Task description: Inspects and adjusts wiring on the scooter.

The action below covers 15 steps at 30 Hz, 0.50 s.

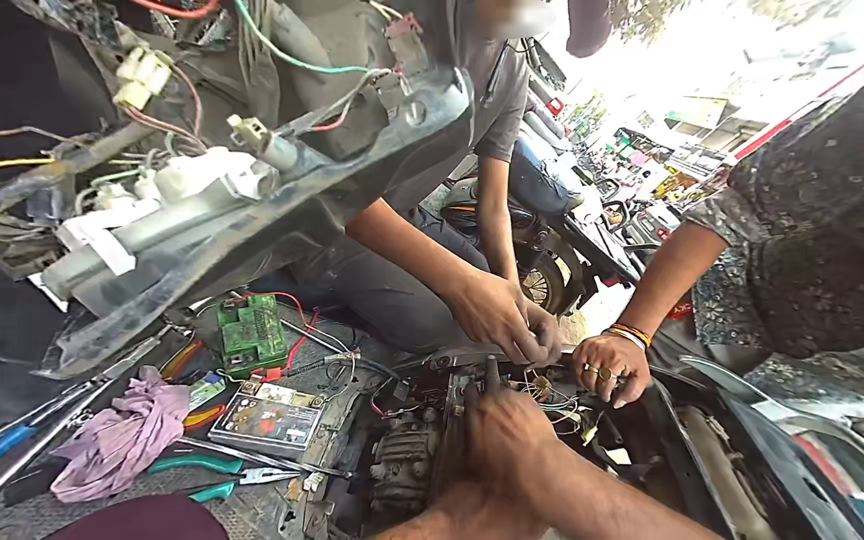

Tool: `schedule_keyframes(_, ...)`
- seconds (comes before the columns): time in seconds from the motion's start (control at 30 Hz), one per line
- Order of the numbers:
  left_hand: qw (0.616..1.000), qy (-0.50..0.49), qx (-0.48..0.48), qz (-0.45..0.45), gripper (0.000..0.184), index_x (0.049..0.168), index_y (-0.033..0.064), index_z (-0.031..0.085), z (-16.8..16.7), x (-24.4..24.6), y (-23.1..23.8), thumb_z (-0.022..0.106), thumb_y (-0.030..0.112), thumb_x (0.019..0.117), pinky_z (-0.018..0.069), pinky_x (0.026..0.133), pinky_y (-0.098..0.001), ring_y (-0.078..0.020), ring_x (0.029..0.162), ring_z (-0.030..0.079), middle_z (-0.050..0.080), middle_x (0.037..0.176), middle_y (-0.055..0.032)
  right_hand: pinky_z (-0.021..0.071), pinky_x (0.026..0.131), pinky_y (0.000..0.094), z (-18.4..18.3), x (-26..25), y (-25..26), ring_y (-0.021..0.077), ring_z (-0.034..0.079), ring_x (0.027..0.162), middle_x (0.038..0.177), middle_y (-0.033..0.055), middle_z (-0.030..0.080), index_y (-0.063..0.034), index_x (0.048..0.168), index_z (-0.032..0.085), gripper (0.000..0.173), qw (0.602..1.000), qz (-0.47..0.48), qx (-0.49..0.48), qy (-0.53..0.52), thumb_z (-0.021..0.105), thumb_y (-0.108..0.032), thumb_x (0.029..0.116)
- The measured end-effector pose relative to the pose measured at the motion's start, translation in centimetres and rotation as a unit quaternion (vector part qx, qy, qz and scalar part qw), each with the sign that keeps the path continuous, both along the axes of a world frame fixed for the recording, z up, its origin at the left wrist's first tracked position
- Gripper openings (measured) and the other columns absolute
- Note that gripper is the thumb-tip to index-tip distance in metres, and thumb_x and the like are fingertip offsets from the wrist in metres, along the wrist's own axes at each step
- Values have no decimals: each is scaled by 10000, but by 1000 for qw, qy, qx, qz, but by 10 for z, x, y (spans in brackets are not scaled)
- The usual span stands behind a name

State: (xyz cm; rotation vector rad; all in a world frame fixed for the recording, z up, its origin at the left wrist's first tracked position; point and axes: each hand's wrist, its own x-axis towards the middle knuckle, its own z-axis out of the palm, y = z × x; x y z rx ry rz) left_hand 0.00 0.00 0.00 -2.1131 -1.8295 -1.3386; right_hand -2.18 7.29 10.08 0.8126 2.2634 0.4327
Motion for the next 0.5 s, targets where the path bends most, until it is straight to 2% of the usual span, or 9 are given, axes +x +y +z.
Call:
schedule_keyframes(0.03, 999, 25, 26, 2, 257, 1143, 118, 721, 4, 0, 1, 513, 243, 1056, 605, 834, -456, -274, 1001, 736, 750, 1081, -100, 573, 784, 566, 0, -3, 7, 451, 675, 1041, 1412, 313, 499, 2, 1417, 483, 458, 1000, -10, 12, 1, 470, -218, 1015)
schedule_keyframes(0.07, 997, 54, 57, 12, 223, 1090, 157, 723, 5, 2, 3, 516, 231, 1054, 618, 766, -414, -239, 927, 740, 747, 1006, -60, 573, 797, 572, 0, -4, 12, 443, 670, 1060, 1328, 281, 562, -18, 1405, 490, 407, 999, -24, 28, 4, 456, -174, 1030)
schedule_keyframes(0.17, 994, 101, 30, -39, 236, 1149, 124, 705, 22, -3, 3, 488, 134, 1058, 616, 763, -442, -291, 914, 747, 745, 1033, -105, 568, 814, 597, 4, 3, 23, 418, 674, 1078, 1195, 207, 664, -69, 1299, 598, 310, 996, -44, 47, 56, 500, -85, 1005)
schedule_keyframes(0.23, 989, 126, 62, -43, 224, 1171, 160, 694, 13, -2, 10, 513, 119, 1045, 613, 784, -398, -238, 937, 740, 742, 1055, -58, 577, 747, 585, 5, 18, 27, 399, 705, 971, 1082, 170, 705, -125, 1228, 650, 282, 993, -15, 60, 99, 531, -81, 976)
schedule_keyframes(0.3, 983, 147, 99, -50, 227, 1198, 169, 666, -4, 0, 18, 496, 117, 1058, 600, 861, -359, -198, 1019, 719, 727, 1112, -29, 574, 652, 562, 7, 42, 36, 371, 718, 829, 956, 130, 720, -233, 1254, 664, 330, 985, 53, 68, 148, 526, -109, 981)
schedule_keyframes(0.37, 980, 139, 124, -67, 201, 1120, 153, 665, -17, 0, 26, 470, 147, 1071, 585, 908, -347, -185, 1062, 692, 716, 1101, -20, 575, 606, 527, 8, 74, 51, 317, 715, 749, 905, 78, 727, -324, 1330, 639, 409, 964, 152, 48, 211, 527, -131, 988)
schedule_keyframes(0.43, 981, 126, 122, -78, 210, 1111, 130, 659, -17, -4, 30, 452, 139, 1077, 579, 934, -351, -203, 1109, 681, 709, 1129, -44, 597, 612, 472, 10, 106, 70, 252, 722, 735, 926, 34, 743, -333, 1394, 617, 431, 927, 247, 20, 280, 544, -154, 1009)
schedule_keyframes(0.5, 986, 95, 107, -88, 215, 1132, 119, 656, -10, -9, 32, 447, 120, 1079, 570, 964, -355, -210, 1151, 667, 694, 1181, -59, 607, 659, 401, 12, 134, 87, 198, 719, 747, 941, 20, 747, -255, 1379, 629, 367, 892, 306, -9, 333, 535, -163, 1036)
